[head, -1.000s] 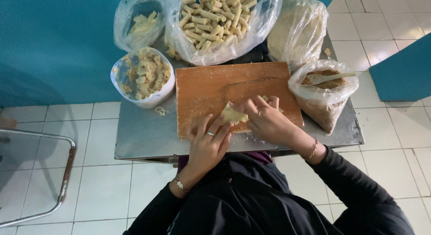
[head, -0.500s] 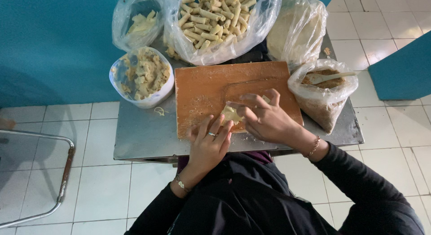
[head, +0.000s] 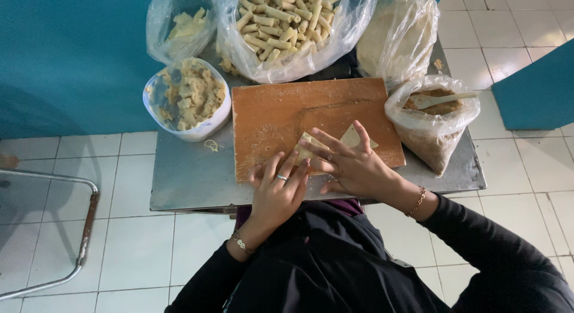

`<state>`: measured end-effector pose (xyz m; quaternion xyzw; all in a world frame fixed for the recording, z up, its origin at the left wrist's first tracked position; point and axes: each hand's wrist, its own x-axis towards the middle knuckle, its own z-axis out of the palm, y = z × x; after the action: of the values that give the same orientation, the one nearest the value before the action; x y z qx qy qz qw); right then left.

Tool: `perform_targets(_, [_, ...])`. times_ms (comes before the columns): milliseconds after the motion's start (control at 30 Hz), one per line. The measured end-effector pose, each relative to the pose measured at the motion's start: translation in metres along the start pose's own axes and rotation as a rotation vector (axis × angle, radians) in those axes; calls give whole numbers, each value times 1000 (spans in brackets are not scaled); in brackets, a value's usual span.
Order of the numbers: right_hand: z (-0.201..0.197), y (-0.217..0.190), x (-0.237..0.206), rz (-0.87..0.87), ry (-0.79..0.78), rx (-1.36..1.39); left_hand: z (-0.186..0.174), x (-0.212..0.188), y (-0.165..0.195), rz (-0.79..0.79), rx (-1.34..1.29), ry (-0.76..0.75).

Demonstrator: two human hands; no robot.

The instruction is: The person sits at a small metal table and spoons brown filling from a plastic bag onto triangular dough wrappers laid on a wooden board, then folds the wrappers over the filling into filled pastries and sets the folded pieces aside. Bags of already rolled dough pieces and a bowl of dough sit on the table.

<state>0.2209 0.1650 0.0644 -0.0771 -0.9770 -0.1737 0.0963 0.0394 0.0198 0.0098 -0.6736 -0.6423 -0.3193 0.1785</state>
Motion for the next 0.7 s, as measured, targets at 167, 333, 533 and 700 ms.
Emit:
perform_targets(167, [0, 7, 4, -14, 9, -81, -1, 0, 1, -18, -8, -11])
perform_targets(333, [-1, 14, 6, -19, -24, -216, 0, 0, 1, -17, -13, 10])
perform_targets(533, [-5, 10, -1, -13, 95, -108, 1, -5, -1, 5, -44, 60])
perform_targets(700, [-4, -9, -2, -17, 35, -138, 1, -5, -2, 6, -71, 106])
